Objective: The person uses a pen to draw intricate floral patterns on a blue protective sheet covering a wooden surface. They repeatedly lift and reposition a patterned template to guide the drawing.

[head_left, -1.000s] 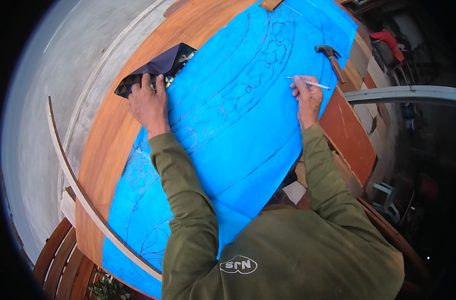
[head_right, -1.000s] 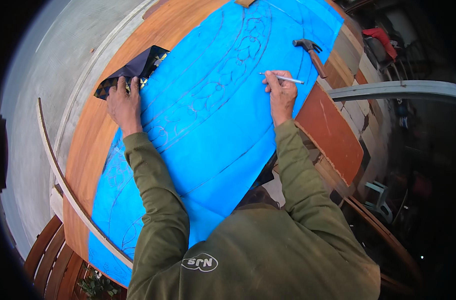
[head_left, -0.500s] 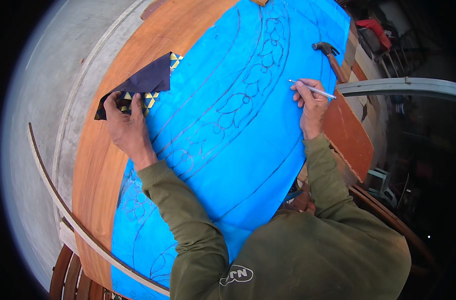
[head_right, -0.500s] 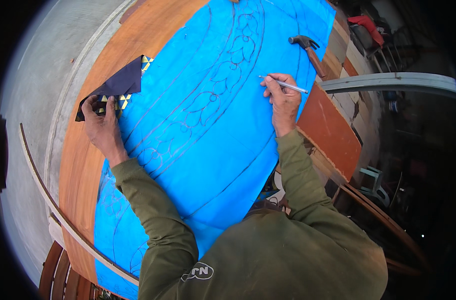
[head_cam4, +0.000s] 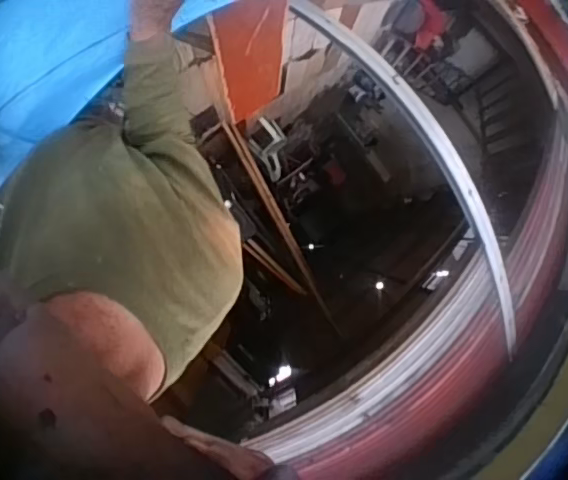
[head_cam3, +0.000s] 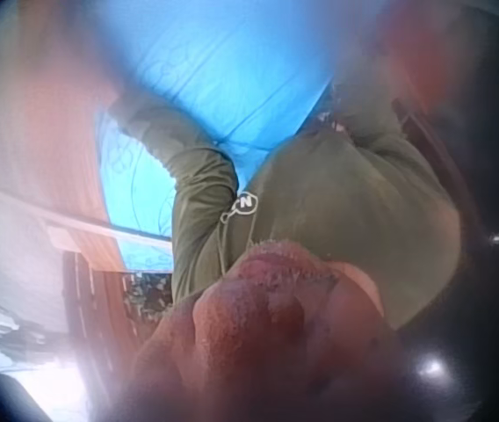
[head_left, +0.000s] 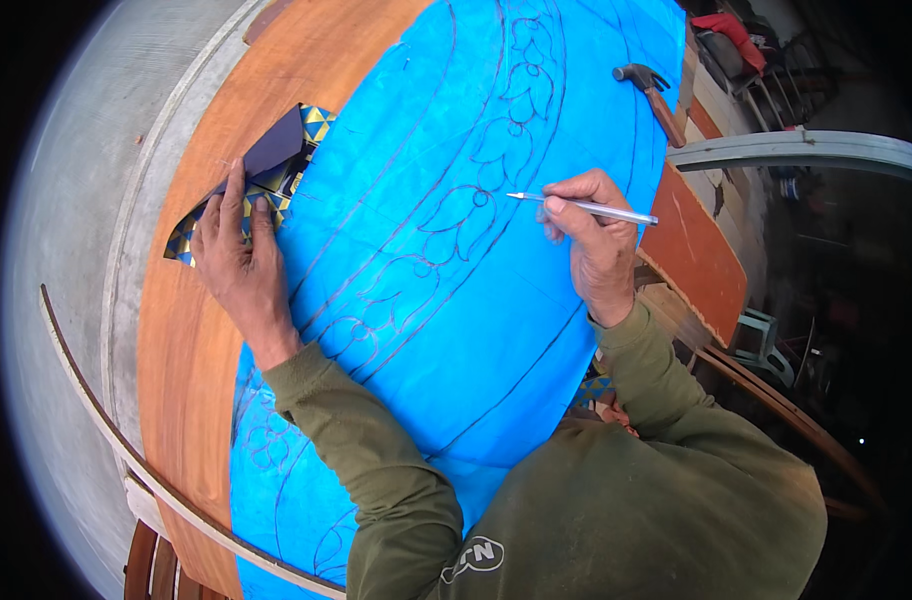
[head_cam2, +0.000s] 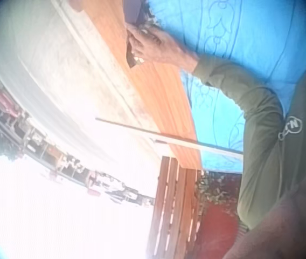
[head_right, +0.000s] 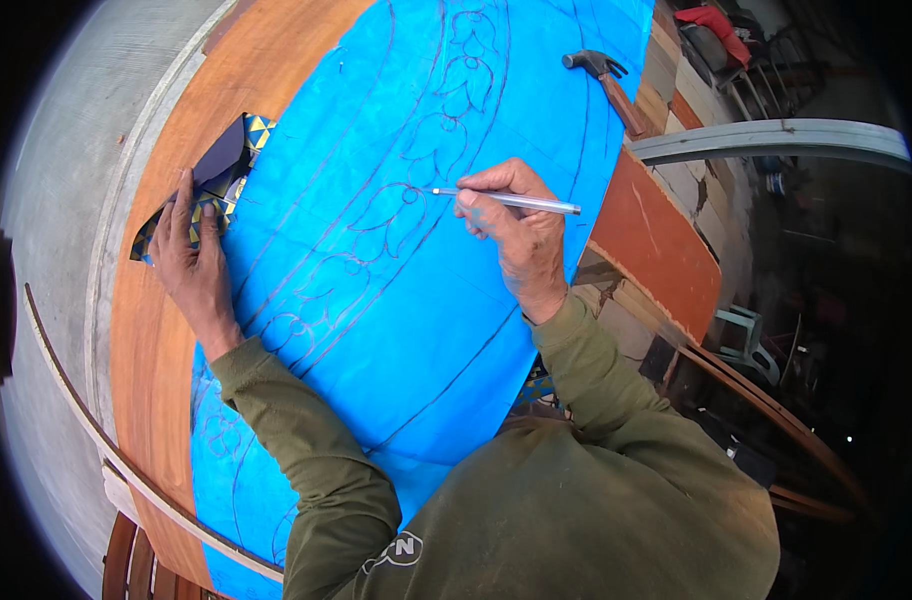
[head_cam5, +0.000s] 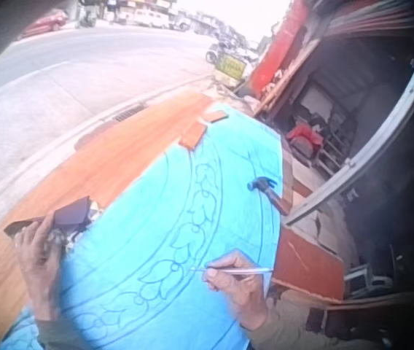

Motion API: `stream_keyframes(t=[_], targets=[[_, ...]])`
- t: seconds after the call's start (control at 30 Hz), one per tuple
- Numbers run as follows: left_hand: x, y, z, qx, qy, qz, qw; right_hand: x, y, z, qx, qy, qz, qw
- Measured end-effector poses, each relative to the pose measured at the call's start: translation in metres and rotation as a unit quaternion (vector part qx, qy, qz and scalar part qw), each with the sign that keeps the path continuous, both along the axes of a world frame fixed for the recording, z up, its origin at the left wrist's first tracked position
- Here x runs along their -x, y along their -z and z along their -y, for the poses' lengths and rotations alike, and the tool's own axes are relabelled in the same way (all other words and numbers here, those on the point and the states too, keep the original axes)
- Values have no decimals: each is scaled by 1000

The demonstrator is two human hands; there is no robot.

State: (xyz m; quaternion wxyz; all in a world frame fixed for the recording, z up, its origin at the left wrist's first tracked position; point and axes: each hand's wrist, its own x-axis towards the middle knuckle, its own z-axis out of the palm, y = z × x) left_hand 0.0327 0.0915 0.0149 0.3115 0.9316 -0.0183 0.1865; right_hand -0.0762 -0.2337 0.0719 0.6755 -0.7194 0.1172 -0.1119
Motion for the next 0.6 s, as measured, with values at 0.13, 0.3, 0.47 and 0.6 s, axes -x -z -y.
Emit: stream_keyframes(t=[0.13,0.3,0.47,0.6], targets=[[-2,7,6,-87,8,19,996,-2,14,-46,18,-63,-26,997],[-1,7,6,-66,-3,-12,998,-20,30,-57,97,-77,11,992],[-2,13,2,-78,-8,-2,997,-25,38,-58,97,-80,13,992],[-2,15,2,-82,-7,19,996,-25,36,-60,118,-86,11,989]])
